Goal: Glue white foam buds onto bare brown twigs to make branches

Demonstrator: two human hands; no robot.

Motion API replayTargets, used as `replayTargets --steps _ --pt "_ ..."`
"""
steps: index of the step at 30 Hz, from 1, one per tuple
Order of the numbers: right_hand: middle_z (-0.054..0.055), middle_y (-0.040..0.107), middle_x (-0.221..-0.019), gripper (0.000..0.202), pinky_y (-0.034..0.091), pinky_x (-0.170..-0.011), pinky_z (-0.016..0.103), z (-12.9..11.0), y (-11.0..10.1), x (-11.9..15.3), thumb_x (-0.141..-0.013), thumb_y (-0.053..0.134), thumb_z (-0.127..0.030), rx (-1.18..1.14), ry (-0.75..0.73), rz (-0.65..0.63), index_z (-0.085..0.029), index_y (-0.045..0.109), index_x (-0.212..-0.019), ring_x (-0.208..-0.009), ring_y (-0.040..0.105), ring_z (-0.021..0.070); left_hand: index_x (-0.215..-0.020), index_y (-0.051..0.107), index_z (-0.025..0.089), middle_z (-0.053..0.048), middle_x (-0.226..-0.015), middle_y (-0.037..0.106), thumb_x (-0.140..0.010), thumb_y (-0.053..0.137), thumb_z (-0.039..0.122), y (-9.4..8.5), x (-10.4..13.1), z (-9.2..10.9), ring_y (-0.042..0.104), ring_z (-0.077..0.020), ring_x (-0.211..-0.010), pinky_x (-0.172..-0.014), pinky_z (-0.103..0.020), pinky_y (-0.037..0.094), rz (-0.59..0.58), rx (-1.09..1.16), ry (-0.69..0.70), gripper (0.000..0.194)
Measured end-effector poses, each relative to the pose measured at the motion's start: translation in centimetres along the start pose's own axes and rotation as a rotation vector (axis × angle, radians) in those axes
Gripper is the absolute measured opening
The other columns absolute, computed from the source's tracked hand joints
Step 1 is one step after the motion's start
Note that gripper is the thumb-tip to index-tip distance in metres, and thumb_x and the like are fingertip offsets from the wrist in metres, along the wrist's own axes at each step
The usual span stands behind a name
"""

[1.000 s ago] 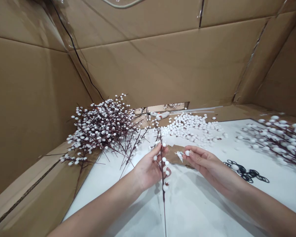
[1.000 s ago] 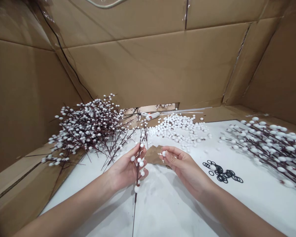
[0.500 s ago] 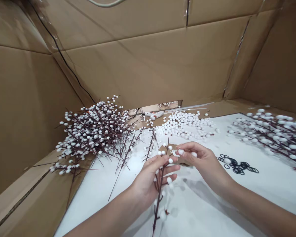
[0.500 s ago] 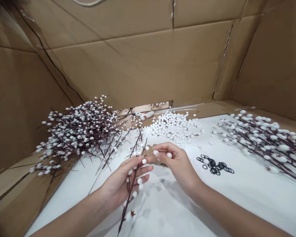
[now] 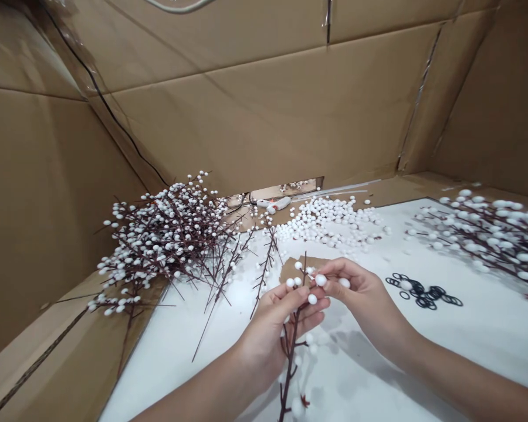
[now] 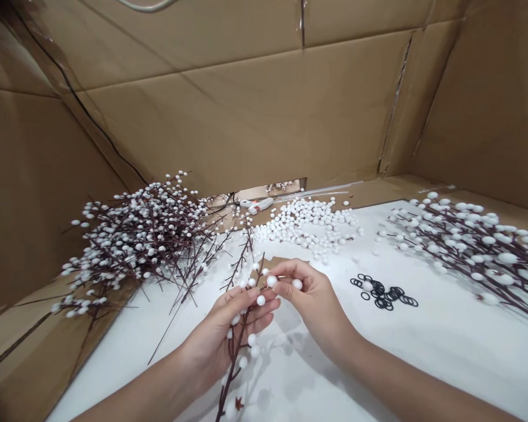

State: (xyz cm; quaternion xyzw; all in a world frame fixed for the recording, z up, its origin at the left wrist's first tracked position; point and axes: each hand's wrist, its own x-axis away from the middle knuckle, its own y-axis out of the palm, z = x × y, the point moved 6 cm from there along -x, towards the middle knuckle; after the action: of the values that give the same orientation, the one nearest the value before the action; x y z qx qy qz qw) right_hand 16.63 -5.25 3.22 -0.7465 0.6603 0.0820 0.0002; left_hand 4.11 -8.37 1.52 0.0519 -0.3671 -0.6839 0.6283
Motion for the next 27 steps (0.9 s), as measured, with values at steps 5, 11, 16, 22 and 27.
replayTargets --steps 5,11,16,22,27 --pt "0.0 0.066 -0.076 0.012 0.045 -0.069 0.026 0.1 -0.01 0.01 -0.068 0.068 -0.032 -0.024 -0.013 -0.003 -0.022 0.064 -0.073 -0.074 0.059 0.0168 -0.071 0.064 0.013 -0.007 -0.081 0.072 -0.072 0.067 0.017 0.04 0.03 0.07 0.068 -0.017 -0.078 -0.069 -0.022 0.055 -0.017 0.017 0.004 0.005" --pt "0.0 0.066 -0.073 0.011 0.045 -0.067 0.027 0.06 -0.18 0.06 -0.067 0.069 -0.032 0.02 -0.025 0.023 -0.022 0.065 -0.071 -0.072 0.058 0.0169 -0.068 0.064 0.013 -0.006 -0.077 0.072 -0.074 0.066 0.016 0.22 0.4 0.35 0.069 -0.0163 -0.075 -0.068 -0.021 0.055 -0.014 0.001 0.023 0.006" --pt "0.001 0.067 -0.071 0.013 0.045 -0.065 0.029 0.0 -0.24 0.18 -0.063 0.07 -0.033 0.052 -0.006 0.061 -0.021 0.064 -0.066 -0.07 0.059 0.0186 -0.066 0.064 0.012 -0.008 -0.077 0.072 -0.071 0.068 0.017 0.36 0.49 0.59 0.068 -0.0173 -0.075 -0.07 -0.023 0.055 -0.024 -0.026 0.05 0.009" --pt "0.0 0.067 -0.067 0.013 0.046 -0.063 0.028 0.17 -0.09 0.18 -0.062 0.07 -0.032 0.006 0.009 0.04 -0.022 0.062 -0.063 -0.067 0.059 0.0175 -0.075 0.068 0.01 -0.008 -0.081 0.071 -0.071 0.069 0.018 0.59 0.36 0.63 0.067 -0.0161 -0.079 -0.073 -0.023 0.055 -0.072 -0.075 0.057 0.008" --pt "0.0 0.066 -0.067 0.011 0.045 -0.062 0.027 0.22 -0.21 0.05 -0.061 0.072 -0.029 0.01 -0.019 0.034 -0.022 0.064 -0.062 -0.067 0.058 0.0169 -0.072 0.068 0.011 -0.007 -0.081 0.071 -0.07 0.069 0.017 0.61 0.4 0.62 0.067 -0.0155 -0.078 -0.073 -0.023 0.055 -0.09 -0.069 0.058 0.006"
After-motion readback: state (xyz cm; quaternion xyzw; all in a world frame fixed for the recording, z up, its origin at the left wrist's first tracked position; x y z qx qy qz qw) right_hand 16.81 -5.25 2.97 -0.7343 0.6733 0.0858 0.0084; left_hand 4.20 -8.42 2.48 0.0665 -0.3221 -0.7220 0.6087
